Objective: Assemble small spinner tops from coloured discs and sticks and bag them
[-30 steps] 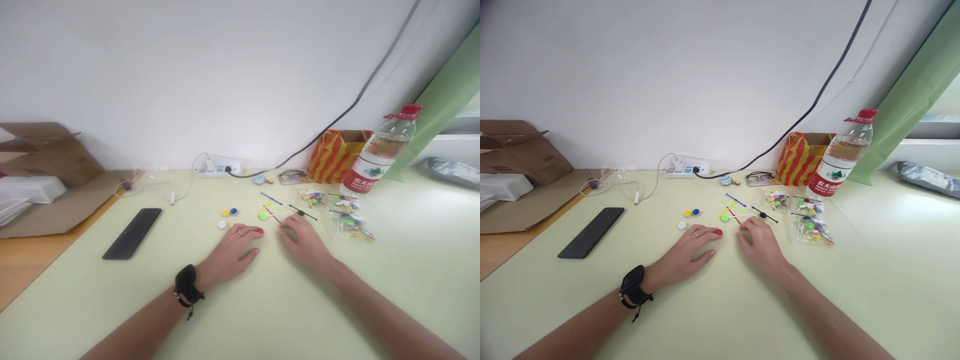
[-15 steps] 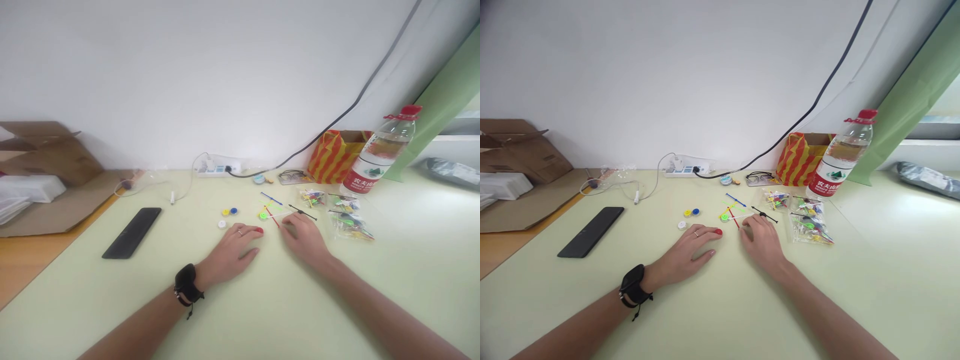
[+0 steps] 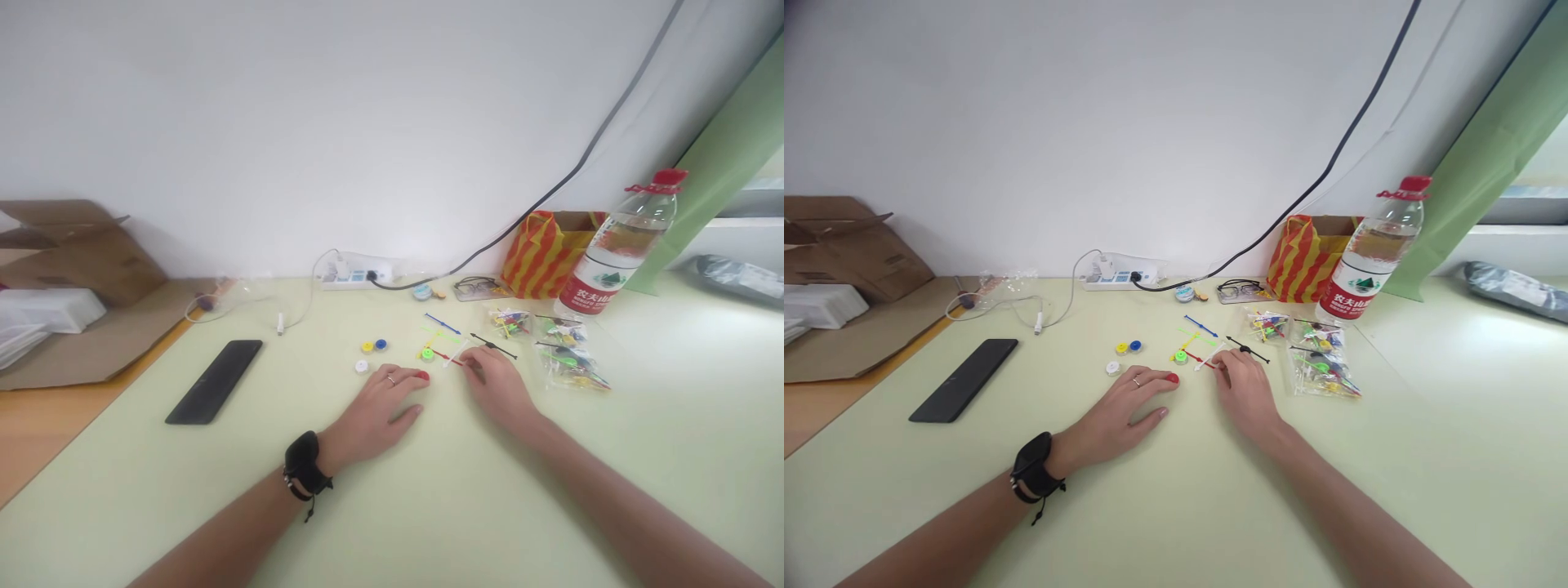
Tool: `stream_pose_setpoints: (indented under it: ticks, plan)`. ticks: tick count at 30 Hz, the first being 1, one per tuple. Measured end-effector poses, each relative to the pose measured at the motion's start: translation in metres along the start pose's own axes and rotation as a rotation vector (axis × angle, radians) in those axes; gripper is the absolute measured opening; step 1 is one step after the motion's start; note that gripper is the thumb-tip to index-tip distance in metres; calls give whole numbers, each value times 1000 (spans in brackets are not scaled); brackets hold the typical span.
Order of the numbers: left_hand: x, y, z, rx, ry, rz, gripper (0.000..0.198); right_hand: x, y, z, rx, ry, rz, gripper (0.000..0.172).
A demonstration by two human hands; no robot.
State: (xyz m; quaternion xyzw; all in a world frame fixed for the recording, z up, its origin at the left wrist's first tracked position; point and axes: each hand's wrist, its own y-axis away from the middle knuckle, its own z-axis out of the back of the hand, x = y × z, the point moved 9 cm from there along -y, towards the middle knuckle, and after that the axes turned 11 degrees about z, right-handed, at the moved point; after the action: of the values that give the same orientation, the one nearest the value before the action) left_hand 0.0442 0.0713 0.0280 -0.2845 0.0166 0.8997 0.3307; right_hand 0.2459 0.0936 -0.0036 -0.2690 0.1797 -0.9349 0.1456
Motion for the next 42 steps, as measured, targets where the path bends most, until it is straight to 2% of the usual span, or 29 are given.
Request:
stream_pose_setpoints:
  ticks: [7,11,18,24,27,30,32,37,40,42]
  plan:
    - [0,0,0,4,3,1,37,-5,-1,-2,12,-72,-32,19]
    - [0,0,0,3,3,5,37,-6,1,-7,18,-83,-30,28]
    - [0,0,-1,7,2,6,37,6,2,-9,37,23,89,39]
    - [0,0,-1,24,7,15,38,12,1,-11,86,-19,133,47]
    - [1,0,-2,30,6,18,39,15,0,-9,93,-57,136,46]
    - [1,0,-2,30,6,22,39,23,-2,0,37,-97,172,38]
    - [1,0,-2,30,6,20,39,25,-3,11,-51,-131,187,32]
    - [0,0,-1,34,-2,18,38,7,-5,37,-314,-287,108,21]
    - [0,0,-1,32,-1,17,38,-10,-8,37,-344,-436,-1,27]
    - [0,0,-1,30,1,16,38,-19,-9,34,-315,-505,-99,33]
